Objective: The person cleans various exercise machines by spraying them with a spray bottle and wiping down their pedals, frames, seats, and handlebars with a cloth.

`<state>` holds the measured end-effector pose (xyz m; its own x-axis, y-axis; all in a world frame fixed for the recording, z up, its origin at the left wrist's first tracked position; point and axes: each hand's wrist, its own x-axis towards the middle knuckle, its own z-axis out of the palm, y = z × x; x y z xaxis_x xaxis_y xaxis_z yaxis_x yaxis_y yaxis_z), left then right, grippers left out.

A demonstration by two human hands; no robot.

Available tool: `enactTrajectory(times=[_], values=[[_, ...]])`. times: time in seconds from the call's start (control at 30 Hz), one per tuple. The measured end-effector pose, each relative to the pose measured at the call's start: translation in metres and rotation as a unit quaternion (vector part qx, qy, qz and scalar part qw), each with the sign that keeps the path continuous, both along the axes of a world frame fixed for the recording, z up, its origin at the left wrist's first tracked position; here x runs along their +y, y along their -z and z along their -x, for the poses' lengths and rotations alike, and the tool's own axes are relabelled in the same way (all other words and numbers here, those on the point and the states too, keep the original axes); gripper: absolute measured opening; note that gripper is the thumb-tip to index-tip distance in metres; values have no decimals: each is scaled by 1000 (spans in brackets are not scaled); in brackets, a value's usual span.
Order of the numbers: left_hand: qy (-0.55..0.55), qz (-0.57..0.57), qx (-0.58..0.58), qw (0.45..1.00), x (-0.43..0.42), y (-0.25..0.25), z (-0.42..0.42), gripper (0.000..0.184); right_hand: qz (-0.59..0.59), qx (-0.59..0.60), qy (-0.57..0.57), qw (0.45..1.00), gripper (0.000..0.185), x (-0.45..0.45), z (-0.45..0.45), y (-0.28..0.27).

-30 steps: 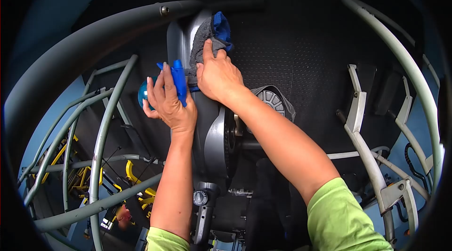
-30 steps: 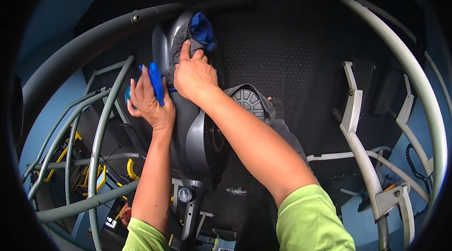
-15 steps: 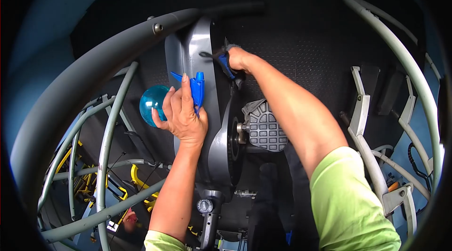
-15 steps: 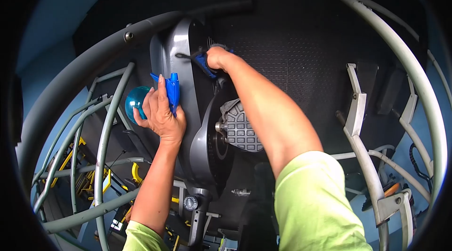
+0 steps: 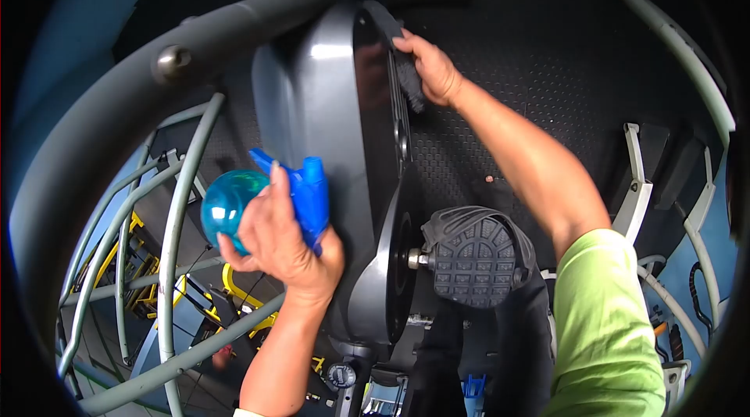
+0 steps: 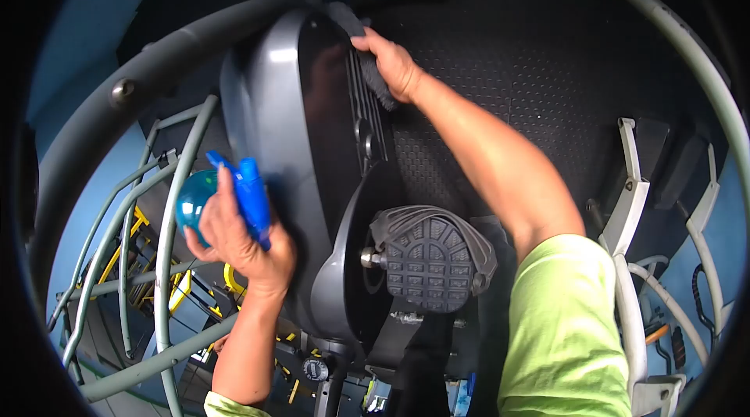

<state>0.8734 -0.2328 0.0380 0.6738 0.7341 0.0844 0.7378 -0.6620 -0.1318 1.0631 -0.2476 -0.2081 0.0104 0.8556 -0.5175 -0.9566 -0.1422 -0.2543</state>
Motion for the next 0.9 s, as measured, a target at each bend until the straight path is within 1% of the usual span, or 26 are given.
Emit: enactTrajectory(times=[0.03, 0.07, 0.1, 0.13, 0.17, 0.2, 0.23, 0.3, 0.37, 0.43, 0.47, 0.5, 0.57, 0.6, 0.63, 0.67, 0.7, 0.77, 0.8, 0.87, 0.9], values=[[-5, 7, -3, 1000, 0, 0, -1, 70, 27, 15, 22, 999, 44, -14, 14, 9], [-3, 3, 8, 1000, -2, -2, -4, 65, 39, 57, 41, 997, 41, -31, 30, 21], [0, -3, 18, 1000, -2, -3, -6, 60, 65, 75, 34, 994, 41, -48, 47, 21], [5, -6, -1, 1000, 0, 2, -3, 68, 57, 133, -21, 989, 45, -70, 63, 27], [9, -7, -3, 1000, 0, 3, -3, 68, 77, 159, -42, 983, 52, -90, 81, 26], [4, -8, 8, 1000, 0, 1, -3, 68, 130, 189, -28, 973, 52, -111, 102, 22], [-2, -8, 19, 1000, 0, 0, -4, 68, 105, 217, 4, 971, 48, -133, 127, 22], [10, -15, 3, 1000, 1, 2, -4, 69, 93, 189, 51, 976, 51, -158, 159, 11], [0, -10, 14, 1000, -1, 1, -4, 71, 122, 215, 98, 964, 55, -145, 148, -4], [12, -17, 0, 1000, -1, 3, -6, 72, 74, 130, 120, 981, 54, -121, 118, -11], [16, -21, -4, 1000, 0, 3, -6, 73, 95, 50, 186, 977, 54, -101, 118, -2], [20, -24, -6, 999, 0, 3, -5, 73, 87, -2, 172, 981, 54, -78, 100, -13], [14, -27, 3, 1000, -1, 2, -6, 73, -20, -65, 227, 972, 50, -55, 92, -22], [16, -29, 2, 999, -1, 3, -7, 73, -44, -329, 199, 922, 47, -71, 110, -3], [19, -31, -3, 999, -1, 3, -8, 74, -11, -486, 137, 863, 45, -93, 117, -8], [21, -29, -2, 999, -1, 3, -6, 75, 15, -350, 143, 925, 44, -110, 139, 2], [21, -32, -5, 999, -1, 3, -6, 75, 40, -207, 145, 967, 44, -129, 169, 19], [7, -14, 7, 1000, -2, 2, -6, 76, 119, -46, 132, 983, 44, -176, 218, 29], [6, -8, 4, 1000, -2, 1, -7, 77, 113, -49, 131, 984, 44, -173, 205, 24], [-1, -14, 10, 1000, -2, 0, -10, 74, 97, 9, 85, 992, 46, -156, 167, -3], [-4, -9, 21, 1000, -3, -1, -9, 71, 91, -21, 73, 993, 43, -134, 144, 0]])
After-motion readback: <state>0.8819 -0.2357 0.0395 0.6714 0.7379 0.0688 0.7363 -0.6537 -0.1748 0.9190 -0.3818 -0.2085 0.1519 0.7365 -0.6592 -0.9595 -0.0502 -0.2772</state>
